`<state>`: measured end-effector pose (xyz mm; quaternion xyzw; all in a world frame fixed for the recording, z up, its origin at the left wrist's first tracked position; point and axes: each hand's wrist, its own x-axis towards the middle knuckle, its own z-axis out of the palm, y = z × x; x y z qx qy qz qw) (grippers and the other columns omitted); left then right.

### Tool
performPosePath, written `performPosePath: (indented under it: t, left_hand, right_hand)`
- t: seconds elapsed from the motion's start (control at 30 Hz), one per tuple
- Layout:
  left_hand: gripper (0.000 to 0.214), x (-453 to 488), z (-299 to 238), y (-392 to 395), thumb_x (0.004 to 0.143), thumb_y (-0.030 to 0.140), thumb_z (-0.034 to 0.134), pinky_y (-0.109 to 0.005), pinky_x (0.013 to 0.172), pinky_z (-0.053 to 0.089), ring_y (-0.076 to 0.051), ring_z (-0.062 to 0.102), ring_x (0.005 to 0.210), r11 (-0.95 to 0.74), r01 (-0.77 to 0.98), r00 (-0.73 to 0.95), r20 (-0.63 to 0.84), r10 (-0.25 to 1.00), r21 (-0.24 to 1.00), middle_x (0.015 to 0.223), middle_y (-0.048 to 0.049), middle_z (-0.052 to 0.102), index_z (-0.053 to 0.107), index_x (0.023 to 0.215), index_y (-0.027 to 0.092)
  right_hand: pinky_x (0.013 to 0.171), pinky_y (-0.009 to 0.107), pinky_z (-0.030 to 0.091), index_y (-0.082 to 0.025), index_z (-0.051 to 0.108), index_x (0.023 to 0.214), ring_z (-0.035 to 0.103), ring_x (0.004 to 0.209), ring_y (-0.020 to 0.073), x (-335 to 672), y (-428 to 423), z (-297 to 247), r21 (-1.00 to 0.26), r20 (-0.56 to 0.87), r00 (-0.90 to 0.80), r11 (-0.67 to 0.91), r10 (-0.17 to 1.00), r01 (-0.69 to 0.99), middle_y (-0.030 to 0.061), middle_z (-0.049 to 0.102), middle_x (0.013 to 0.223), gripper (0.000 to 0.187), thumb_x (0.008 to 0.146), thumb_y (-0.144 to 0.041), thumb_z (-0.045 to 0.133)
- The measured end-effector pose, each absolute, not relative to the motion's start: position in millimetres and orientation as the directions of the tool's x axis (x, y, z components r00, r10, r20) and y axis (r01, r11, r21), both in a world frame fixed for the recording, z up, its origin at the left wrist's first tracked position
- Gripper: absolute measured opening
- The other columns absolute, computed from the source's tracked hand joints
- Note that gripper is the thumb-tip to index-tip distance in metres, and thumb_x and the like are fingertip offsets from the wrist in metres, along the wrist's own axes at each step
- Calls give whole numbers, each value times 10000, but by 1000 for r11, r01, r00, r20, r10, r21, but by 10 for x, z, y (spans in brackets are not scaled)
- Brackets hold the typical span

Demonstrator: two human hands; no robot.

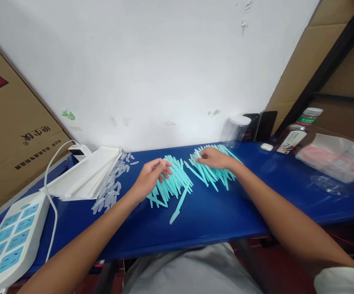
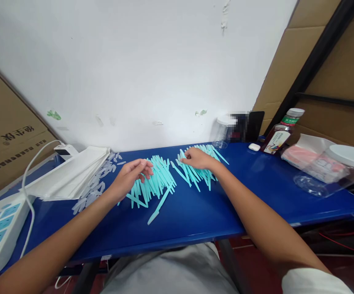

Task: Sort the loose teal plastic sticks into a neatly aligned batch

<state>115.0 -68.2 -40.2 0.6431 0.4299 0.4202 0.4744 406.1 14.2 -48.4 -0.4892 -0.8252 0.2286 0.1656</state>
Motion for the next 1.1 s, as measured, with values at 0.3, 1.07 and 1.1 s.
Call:
performPosePath:
  t: [0.3,1.07,1.1]
  left_hand:
    - [373,1190,-519,-715,1000,512,546,-276,634,483,-169,643,728,-311,284,432,168,886,907,818,-57,703,676,947,167]
    - [209,1059,-545,-693,1024,267,516,-274,663,421,-167,609,762,-767,584,707,298,641,266,859,-35,664,706,1089,211]
    - [214,1044,-547,-679,1030,272,506,-280,674,423,-171,612,771,-760,603,692,316,649,241,870,-39,669,697,1101,208]
  right_hand:
    - [562,281,211,-199,373,598,320,547,106,3951,151,-636,-419,156,-431,455,889,786,-58,361,533,478,858,-475,663]
    - [676,271,392,-172,740,1058,617,770,182,3978,-26,-349,-381,197,-422,466,885,799,69,729,935,215,891,-306,740]
    - [665,262,402,-183,751,1029,610,766,173,3928,-88,-313,-467,168,-535,545,828,697,61,722,948,230,888,-365,744]
